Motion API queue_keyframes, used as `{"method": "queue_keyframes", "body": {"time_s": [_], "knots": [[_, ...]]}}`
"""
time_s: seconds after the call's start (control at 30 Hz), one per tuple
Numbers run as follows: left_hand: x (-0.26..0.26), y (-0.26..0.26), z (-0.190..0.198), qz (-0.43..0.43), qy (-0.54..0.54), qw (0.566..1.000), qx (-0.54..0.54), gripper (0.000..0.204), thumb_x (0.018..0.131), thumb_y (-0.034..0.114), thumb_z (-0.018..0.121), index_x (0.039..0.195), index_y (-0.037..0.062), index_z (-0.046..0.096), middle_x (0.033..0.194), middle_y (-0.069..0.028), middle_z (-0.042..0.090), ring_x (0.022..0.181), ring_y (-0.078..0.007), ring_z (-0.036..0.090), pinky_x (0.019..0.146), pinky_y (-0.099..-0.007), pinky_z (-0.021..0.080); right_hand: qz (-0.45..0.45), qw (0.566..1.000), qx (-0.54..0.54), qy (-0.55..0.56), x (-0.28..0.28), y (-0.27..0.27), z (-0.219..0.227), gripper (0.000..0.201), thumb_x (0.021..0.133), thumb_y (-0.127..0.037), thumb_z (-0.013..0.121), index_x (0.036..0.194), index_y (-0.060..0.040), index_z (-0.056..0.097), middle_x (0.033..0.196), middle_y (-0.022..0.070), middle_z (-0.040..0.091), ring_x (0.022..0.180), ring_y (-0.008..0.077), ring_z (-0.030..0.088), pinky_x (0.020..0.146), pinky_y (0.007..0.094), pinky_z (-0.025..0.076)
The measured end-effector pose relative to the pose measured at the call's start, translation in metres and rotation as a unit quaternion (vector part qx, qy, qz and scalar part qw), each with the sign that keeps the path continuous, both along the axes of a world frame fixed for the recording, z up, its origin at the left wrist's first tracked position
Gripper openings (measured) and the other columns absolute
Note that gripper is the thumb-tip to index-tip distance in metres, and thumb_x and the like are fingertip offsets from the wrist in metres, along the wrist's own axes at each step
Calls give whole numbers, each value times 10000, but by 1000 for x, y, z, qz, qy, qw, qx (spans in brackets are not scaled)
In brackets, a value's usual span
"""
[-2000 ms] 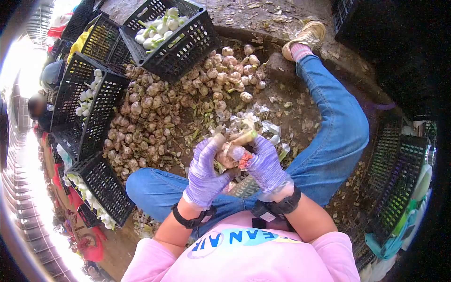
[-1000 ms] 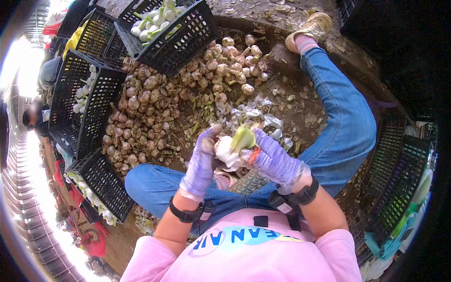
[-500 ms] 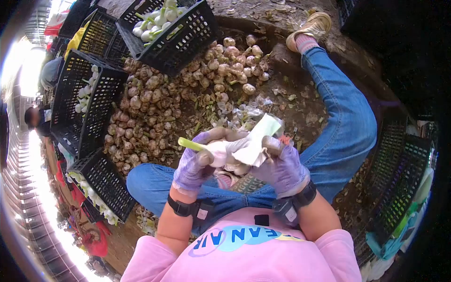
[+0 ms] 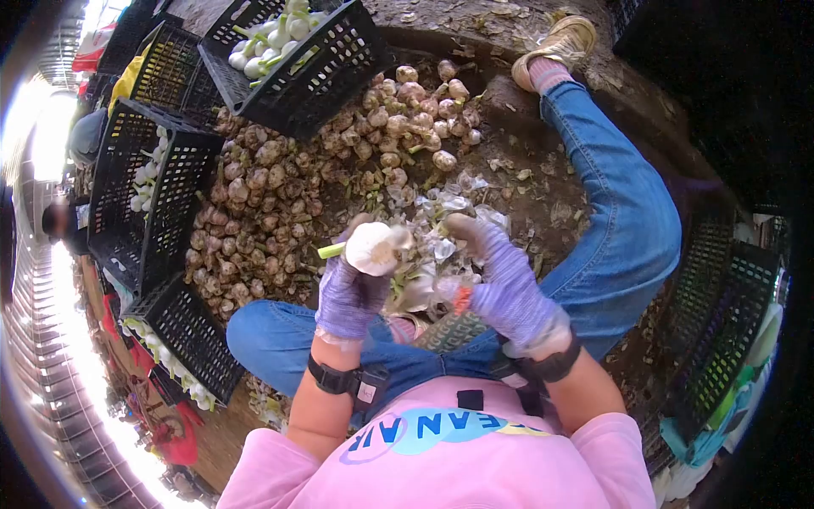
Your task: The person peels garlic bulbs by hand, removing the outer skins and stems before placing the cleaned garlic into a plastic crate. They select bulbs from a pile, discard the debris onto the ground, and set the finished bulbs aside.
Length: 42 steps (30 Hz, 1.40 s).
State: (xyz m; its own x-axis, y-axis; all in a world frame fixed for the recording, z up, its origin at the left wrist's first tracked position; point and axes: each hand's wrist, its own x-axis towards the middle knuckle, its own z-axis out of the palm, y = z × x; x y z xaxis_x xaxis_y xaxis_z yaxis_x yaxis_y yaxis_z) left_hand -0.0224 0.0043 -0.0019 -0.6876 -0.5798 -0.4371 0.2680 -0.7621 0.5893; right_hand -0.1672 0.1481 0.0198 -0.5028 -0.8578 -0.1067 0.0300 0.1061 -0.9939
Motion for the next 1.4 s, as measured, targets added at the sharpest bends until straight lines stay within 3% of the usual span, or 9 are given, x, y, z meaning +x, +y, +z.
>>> {"method": "queue_keyframes", "body": {"time_s": [0.23,0.33,0.53,0.63,0.87,1.03,1.17,1.37,1.4], "knots": [[-12,14,-8,-77,-74,994,-38,460,843,287,638,1171,-12,518,1083,-104,595,987,-191,581,862,-307,475,-14,992,-10,-127,4,-18,-16,216,768,-39,654,963,-30,562,891,29,559,824,94,535,716,255,467],[-23,-9,-18,-15,-109,988,-111,418,814,296,672,1119,36,552,1058,-75,605,981,-175,578,847,-299,483,152,964,35,-214,-5,-21,6,163,788,-70,646,923,-18,570,817,56,588,753,126,572,690,268,472],[-58,-126,35,261,86,947,-169,525,821,318,646,1205,6,473,1134,-128,572,960,-237,604,764,-318,567,67,969,103,-214,-9,-21,-31,173,742,-98,668,877,-12,605,826,95,594,768,172,593,687,295,475],[-69,-157,-27,93,-157,955,-233,460,803,170,652,1213,41,488,1177,-126,540,1036,-230,557,807,-303,522,86,988,102,-75,-17,-24,-46,180,710,-80,659,871,-14,616,819,109,581,770,211,587,690,306,474],[-88,-134,-218,-286,-489,674,-475,414,714,17,576,1123,78,587,1117,-190,571,1047,-265,555,897,-332,433,24,986,138,-88,-22,-27,-63,385,699,-58,649,1080,-34,595,948,161,586,895,310,581,799,362,464],[-72,-127,-202,-252,-437,765,-401,323,739,16,596,1061,38,605,975,-127,646,878,-215,613,808,-287,475,6,986,162,-26,-18,-25,-73,536,702,-14,618,1224,-50,502,1144,186,543,1089,339,513,934,373,406],[-75,-77,-56,-213,-310,886,-271,264,799,36,611,1057,-14,585,976,-66,625,874,-135,575,792,-258,468,-55,990,117,52,-6,-29,-71,524,744,-1,611,1247,-57,477,1215,162,500,1155,295,482,973,347,389],[-39,-9,10,-157,-118,933,-302,467,725,89,737,1139,26,531,1079,-73,569,996,-162,550,866,-280,453,-89,950,39,-297,7,-25,-37,377,843,-67,590,1197,-43,462,1139,75,526,1066,180,521,904,298,438],[-33,2,14,-162,-95,941,-282,517,707,97,754,1161,40,515,1141,-80,531,1038,-177,531,891,-297,441,-107,860,-74,-494,10,-22,-23,317,853,-90,589,1147,-48,480,1109,59,534,1014,153,532,869,281,448]]}}
